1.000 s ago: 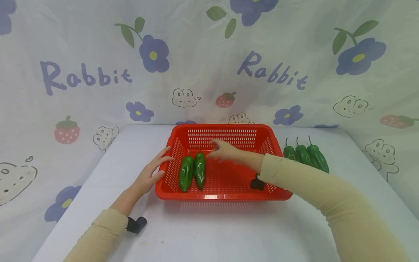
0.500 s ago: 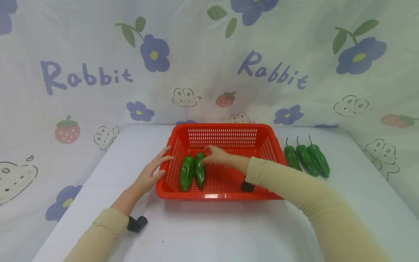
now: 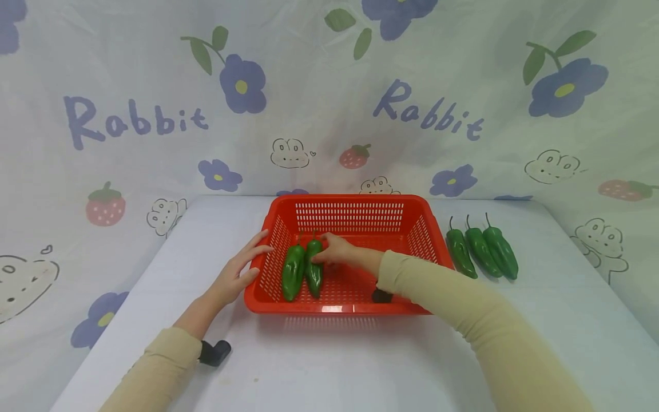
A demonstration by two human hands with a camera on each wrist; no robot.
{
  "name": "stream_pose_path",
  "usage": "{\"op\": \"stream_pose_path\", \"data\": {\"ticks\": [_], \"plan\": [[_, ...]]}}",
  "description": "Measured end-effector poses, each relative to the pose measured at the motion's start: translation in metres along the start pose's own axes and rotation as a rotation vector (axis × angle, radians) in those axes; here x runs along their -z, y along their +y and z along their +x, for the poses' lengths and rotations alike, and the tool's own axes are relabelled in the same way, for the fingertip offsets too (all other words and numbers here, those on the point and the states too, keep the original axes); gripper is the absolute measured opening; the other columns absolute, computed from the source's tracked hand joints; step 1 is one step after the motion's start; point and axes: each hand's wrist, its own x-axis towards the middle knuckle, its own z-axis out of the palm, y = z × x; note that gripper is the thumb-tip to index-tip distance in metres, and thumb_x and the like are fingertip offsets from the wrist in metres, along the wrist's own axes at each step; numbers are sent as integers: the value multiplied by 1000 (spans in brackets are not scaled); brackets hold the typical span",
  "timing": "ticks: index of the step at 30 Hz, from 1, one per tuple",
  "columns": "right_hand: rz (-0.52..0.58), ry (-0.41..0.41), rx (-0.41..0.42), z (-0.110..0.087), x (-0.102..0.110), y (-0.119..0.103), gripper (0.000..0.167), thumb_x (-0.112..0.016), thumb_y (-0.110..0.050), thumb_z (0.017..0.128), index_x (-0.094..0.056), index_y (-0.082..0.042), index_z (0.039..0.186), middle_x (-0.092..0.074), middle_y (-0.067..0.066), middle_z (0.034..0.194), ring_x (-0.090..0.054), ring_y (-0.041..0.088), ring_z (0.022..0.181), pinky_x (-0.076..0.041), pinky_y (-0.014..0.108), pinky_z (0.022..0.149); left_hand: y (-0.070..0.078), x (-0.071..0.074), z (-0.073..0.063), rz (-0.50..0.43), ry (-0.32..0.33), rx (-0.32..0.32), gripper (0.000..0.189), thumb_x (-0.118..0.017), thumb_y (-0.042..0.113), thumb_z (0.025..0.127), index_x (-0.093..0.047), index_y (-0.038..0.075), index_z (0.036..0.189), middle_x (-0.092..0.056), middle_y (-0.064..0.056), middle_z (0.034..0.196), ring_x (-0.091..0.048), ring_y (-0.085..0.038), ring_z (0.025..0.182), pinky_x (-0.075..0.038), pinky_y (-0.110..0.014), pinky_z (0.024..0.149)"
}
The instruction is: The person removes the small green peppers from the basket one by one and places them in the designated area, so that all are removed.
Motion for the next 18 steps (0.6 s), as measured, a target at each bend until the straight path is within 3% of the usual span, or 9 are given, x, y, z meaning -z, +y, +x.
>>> {"op": "stream_pose_path", "data": {"ticks": [4, 11, 18], "plan": [[-33, 4, -6, 2, -1, 0, 65, -70, -16, 78, -37, -1, 132, -55, 16, 113, -58, 20, 75, -52, 29, 64, 0, 0, 0, 1, -3, 8, 41, -45, -8, 76, -51, -9, 117, -30, -30, 141, -28, -30, 134, -26, -11, 97], [-14, -2, -10, 4, -4, 0, 62, -70, -19, 78, -39, 1, 128, -55, 15, 105, -57, 19, 67, -52, 31, 61, -40, -3, -4, 6, -14, -1, 41, -50, 4, 81, -52, 3, 122, -29, -13, 148, -25, -17, 137, -30, -16, 98], [58, -13, 8, 4, -6, 1, 55, -70, -14, 78, -41, 2, 121, -55, 14, 102, -60, 21, 79, -54, 30, 64, -41, -4, -4, 2, -12, -1, 42, -51, 3, 81, -52, 4, 123, -29, -14, 147, -25, -19, 137, -27, -15, 100]]}}
